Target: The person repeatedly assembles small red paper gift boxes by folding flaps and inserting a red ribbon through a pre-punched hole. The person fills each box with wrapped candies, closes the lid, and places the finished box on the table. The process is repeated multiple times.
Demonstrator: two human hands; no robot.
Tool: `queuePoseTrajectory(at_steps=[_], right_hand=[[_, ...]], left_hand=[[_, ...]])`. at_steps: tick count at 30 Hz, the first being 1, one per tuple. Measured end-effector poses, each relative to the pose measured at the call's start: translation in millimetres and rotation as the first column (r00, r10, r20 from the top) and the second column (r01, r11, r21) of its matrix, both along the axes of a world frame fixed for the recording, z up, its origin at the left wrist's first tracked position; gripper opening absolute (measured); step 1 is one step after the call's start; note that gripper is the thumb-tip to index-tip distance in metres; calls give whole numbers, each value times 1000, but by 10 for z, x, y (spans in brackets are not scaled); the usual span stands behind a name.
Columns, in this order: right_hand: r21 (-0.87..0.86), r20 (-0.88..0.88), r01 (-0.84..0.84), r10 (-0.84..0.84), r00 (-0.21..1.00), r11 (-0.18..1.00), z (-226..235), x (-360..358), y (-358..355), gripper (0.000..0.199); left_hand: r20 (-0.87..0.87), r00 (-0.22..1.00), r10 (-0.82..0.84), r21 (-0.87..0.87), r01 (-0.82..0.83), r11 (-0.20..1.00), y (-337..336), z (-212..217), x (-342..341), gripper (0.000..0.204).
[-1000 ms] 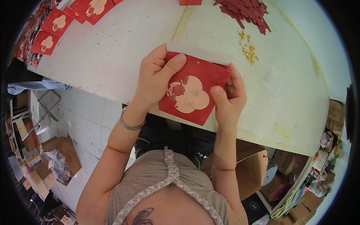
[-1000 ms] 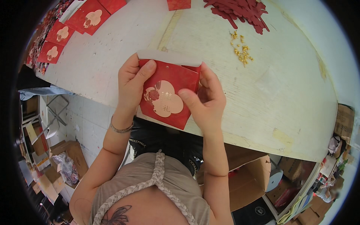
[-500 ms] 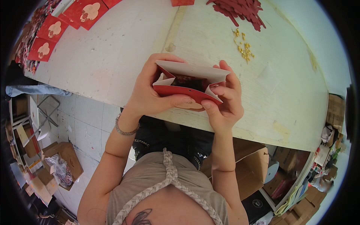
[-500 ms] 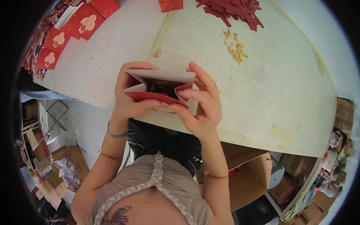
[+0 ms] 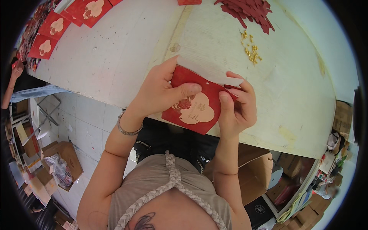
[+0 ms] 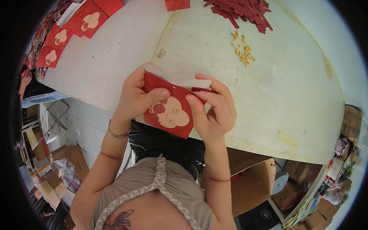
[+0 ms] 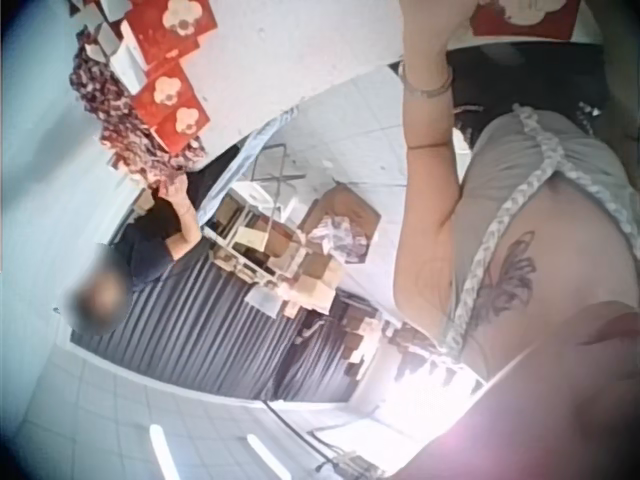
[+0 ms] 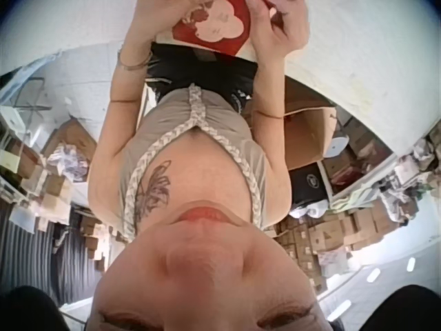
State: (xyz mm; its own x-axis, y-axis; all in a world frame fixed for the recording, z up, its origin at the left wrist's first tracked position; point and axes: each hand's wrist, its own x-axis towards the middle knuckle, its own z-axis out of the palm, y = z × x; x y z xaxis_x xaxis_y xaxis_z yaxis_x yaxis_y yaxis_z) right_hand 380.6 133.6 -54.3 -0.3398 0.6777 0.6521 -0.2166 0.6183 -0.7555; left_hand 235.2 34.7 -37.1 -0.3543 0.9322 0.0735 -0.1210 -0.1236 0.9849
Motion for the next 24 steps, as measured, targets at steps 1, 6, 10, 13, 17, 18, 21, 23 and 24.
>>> queuePoseTrajectory(at_steps=[1,6,10,13,17,18,21,23,24], right_hand=[[-30,11,-22,22,1000,999,-8,0,1,18],[-190,69,-63,77,995,980,-38,14,-25,17],[-536,-66,-99,75,995,838,124,-92,-127,18],[-667,-39,-129,138,990,733,213,-100,-104,19],[-638,81,-130,233,969,759,77,-3,-18,19],[-570,148,-71,188,971,819,66,7,-35,18],[-398,160,-24,95,983,917,4,-15,-69,18],[-355,135,-20,72,988,934,9,-25,-88,18],[-366,136,-17,72,988,931,36,-25,-106,19]], left_hand=[[38,999,12,-9,-12,1000,6,10,4,42],[143,986,87,-42,-82,996,23,56,53,40],[137,987,87,-79,-76,994,33,41,66,38],[194,974,120,-41,-114,993,55,49,115,36],[237,959,153,-30,-150,988,76,51,127,31],[246,956,163,-31,-161,987,78,62,127,29],[203,969,143,-66,-132,989,54,68,76,25],[198,970,142,-42,-136,990,51,82,79,22],[195,970,145,-31,-141,989,42,85,79,21]])
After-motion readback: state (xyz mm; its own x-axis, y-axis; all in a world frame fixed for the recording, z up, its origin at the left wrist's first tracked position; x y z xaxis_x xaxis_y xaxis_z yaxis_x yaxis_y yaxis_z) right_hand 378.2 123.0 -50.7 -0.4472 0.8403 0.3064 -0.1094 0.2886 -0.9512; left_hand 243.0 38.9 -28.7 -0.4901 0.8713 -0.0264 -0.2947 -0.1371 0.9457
